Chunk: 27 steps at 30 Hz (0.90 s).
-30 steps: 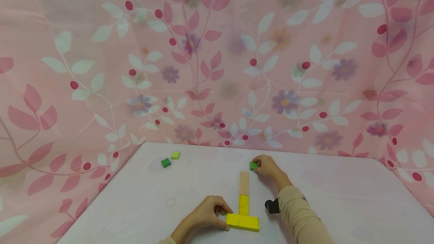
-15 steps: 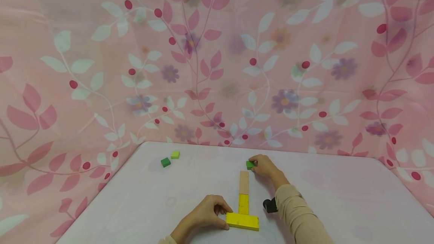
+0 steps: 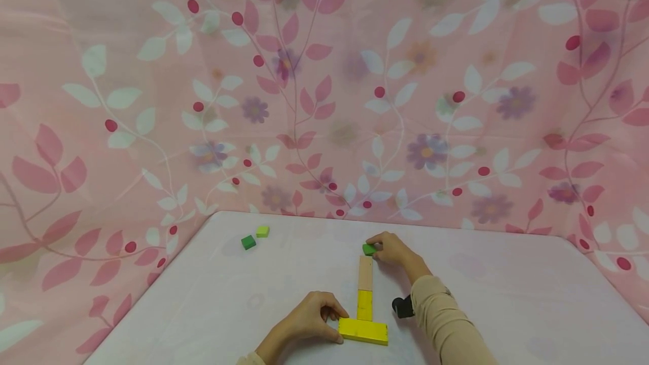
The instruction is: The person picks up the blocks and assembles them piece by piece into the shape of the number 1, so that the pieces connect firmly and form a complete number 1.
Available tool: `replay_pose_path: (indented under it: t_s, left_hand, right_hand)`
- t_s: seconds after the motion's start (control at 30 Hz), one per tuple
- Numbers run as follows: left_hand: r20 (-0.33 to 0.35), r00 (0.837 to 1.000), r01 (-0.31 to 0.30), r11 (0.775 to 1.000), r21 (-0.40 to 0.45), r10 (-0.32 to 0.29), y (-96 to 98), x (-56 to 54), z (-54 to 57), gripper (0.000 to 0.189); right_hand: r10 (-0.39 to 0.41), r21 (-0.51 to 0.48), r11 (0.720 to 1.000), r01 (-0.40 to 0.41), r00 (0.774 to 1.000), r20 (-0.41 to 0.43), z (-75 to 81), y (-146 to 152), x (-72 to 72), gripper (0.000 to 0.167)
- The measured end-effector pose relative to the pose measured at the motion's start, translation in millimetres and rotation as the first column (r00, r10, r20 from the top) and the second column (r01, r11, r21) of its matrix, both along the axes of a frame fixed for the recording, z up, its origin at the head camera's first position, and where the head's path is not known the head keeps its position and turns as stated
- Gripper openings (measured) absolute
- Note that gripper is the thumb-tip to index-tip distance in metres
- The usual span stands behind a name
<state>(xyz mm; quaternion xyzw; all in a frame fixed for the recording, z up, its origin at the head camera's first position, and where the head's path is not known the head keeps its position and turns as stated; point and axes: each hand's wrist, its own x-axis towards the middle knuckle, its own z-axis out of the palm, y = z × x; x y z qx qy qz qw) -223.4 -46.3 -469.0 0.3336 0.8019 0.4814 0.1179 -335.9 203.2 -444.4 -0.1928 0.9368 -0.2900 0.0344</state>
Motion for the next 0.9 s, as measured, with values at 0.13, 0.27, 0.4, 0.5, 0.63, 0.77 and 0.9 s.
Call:
replay_pose_path:
  t_s: [0.13, 0.27, 0.4, 0.5, 0.63, 0.77, 0.9]
  left_hand:
    - [0.007, 1.0, 0.002, 1.0, -0.002, -0.002, 0.0, -0.4, 0.1, 0.03]
    - [0.018, 1.0, 0.003, 1.0, -0.005, -0.002, 0.3, -0.5, 0.8, 0.03]
    - [0.027, 1.0, 0.0, 1.0, -0.002, 0.0, 0.2, 0.6, 2.5, 0.03]
    - [0.033, 0.999, -0.004, 1.0, 0.001, 0.004, 0.2, 1.6, 4.0, 0.03]
    - [0.025, 1.0, -0.003, 1.0, 0.005, 0.003, -0.3, 2.4, 4.9, 0.03]
    - [0.019, 1.0, 0.005, 1.0, 0.01, -0.005, -1.0, 3.2, 5.2, 0.03]
    - [0.022, 1.0, 0.003, 1.0, 0.006, -0.004, -0.8, 3.3, 5.1, 0.03]
  right_hand:
    - [0.0, -0.009, 1.0, 0.0, 1.0, 0.008, -0.5, 2, 0.4, 0.034]
    - [0.012, -0.03, 0.999, -0.012, 1.0, 0.011, -0.8, 4, 2.2, 0.033]
    - [0.035, -0.055, 0.998, -0.034, 0.999, 0.009, -0.1, 5, 3.8, 0.033]
    - [0.055, -0.065, 0.996, -0.055, 0.998, 0.003, -0.4, 6, 3.9, 0.034]
    - [0.081, -0.082, 0.993, -0.08, 0.997, -0.002, -0.2, 7, 5.5, 0.038]
    - [0.085, -0.116, 0.99, -0.084, 0.996, 0.009, -0.4, 8, 9.2, 0.041]
    - [0.078, -0.149, 0.986, -0.075, 0.997, 0.011, -5.3, 11, 10.0, 0.041]
